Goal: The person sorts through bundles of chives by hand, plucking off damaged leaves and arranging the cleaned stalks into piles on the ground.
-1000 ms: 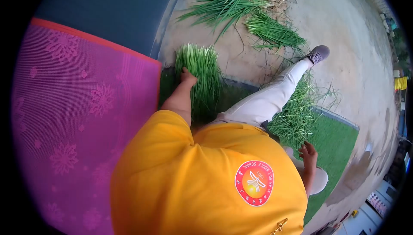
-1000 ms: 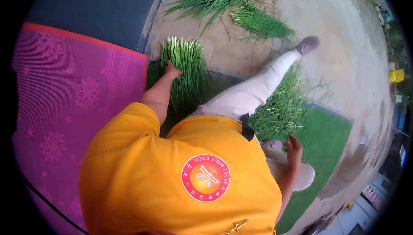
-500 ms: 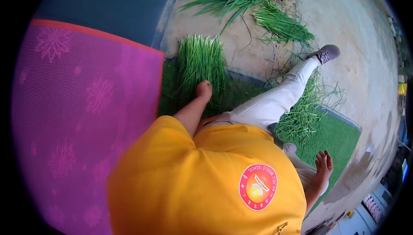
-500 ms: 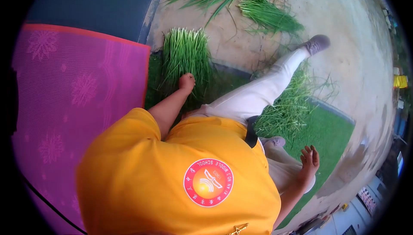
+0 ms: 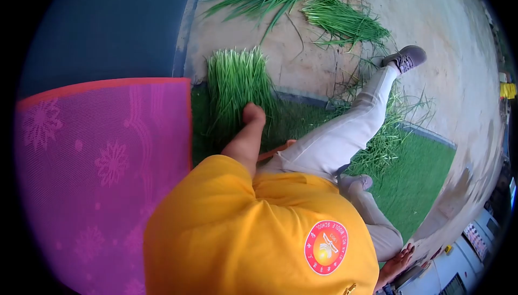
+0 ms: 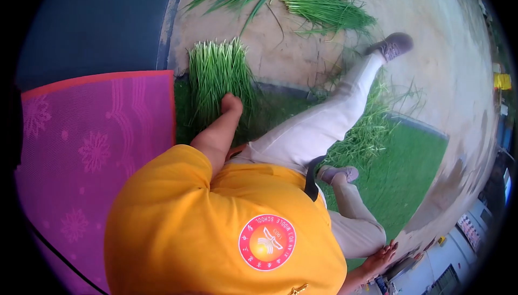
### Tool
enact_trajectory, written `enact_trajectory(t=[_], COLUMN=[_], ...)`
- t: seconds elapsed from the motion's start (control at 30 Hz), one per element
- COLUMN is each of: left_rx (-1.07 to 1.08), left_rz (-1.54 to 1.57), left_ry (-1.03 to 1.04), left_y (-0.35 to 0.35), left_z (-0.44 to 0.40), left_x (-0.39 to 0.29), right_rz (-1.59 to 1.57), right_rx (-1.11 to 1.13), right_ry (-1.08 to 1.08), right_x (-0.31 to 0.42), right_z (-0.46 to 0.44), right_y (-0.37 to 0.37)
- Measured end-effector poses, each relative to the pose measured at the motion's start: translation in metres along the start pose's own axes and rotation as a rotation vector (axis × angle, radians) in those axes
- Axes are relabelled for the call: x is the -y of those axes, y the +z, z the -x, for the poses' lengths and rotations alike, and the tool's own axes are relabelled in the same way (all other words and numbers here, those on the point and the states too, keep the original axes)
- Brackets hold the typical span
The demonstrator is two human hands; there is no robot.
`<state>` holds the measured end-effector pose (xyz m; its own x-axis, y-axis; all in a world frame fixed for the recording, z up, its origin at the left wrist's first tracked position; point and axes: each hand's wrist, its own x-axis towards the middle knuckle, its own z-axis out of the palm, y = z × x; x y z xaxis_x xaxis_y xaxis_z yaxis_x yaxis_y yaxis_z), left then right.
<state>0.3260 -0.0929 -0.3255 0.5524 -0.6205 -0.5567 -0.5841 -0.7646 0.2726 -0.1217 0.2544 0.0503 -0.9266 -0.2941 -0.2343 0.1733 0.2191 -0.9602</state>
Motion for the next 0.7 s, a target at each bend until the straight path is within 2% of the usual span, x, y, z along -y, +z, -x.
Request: enact_trajectory(t=[0.1,0.17,0.6,0.67,0.7], left_rx=[0.000,0.007,-0.075,0.103,0.103], left_rz=[-0.018,0.026,0.129,0.454,0.447], left_ry=[-0.025,0.012,0.109,0.031,0.034], left_y=[0.001,0.001,0.005,0.027,0.024], left_z=[-0.004,-0.004,-0.007,-0.031,-0.029], left_x=[0.004,0.008,0.024,0.047,0.047], right_rz=[0.006,0.074,0.107,0.121,0.121], right_rx=[-0.019,-0.114,-0.147,-0.222,-0.227], right_ry=[0.008,-0.003,-0.081,-0.083,-0.077], right_x=[-0.002,-0.006,-0.010,-0.003,-0.002], right_z=[-0.003,-0.010,-0.011,-0.001,-0.001], right_y=[0.002,0.001,0.004,0.024,0.026])
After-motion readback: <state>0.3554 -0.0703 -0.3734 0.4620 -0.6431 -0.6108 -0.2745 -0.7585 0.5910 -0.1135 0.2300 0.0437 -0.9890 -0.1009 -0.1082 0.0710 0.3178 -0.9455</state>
